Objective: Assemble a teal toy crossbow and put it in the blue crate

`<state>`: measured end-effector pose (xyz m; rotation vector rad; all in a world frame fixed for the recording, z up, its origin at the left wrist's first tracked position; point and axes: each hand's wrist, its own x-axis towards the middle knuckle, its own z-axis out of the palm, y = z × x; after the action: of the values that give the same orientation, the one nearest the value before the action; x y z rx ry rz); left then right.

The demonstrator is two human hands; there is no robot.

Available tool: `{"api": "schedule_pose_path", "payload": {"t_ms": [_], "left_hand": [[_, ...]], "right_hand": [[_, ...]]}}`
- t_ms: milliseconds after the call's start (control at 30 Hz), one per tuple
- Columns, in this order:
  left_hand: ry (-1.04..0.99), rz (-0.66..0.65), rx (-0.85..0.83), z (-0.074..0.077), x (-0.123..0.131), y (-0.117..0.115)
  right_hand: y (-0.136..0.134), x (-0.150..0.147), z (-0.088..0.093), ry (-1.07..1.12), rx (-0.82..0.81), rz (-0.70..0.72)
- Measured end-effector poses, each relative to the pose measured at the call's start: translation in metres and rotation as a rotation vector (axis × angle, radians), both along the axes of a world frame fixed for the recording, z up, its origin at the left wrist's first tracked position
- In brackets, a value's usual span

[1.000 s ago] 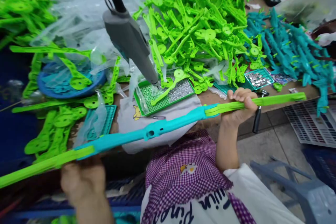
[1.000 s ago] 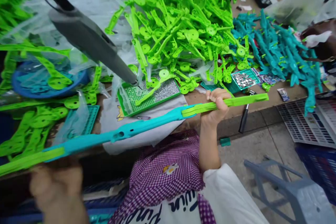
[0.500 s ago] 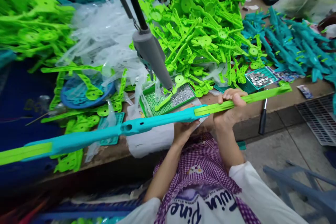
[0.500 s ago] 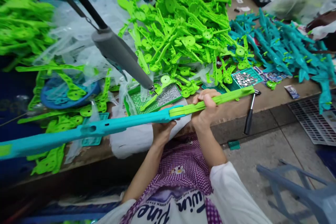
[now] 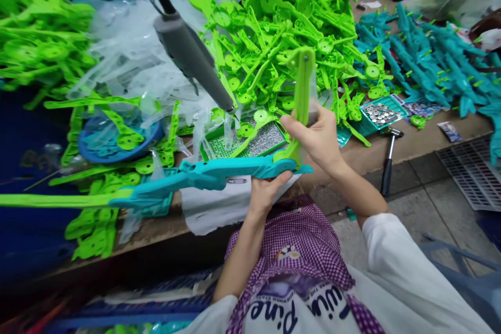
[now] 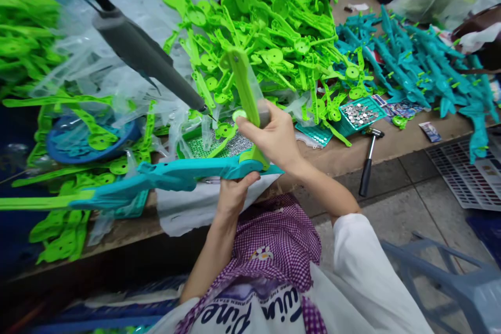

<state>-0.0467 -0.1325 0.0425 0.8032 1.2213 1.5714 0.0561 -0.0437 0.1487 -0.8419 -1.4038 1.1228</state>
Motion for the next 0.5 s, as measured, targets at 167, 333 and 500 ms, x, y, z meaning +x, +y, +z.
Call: {"api": "schedule_pose_path", "payload": {"t_ms": [167,333,500], "left_hand": [[-0.238,0.091,-0.101,0.016,0.002,0.002],[-0.29,0.142,-0.122,0.02,-0.002,0.003],[-0.197,0.159,-0.051,0.017,-0.004,-0.006]], "right_hand": [[0.011,-0.013,-0.018,0.155,-0.064,-0.04],[-0.002,-0.012,-0.032,0.299,-0.038,-0.186],[-0.03,-0.003,-0.043,0.269,0.03,-0.235]]}}
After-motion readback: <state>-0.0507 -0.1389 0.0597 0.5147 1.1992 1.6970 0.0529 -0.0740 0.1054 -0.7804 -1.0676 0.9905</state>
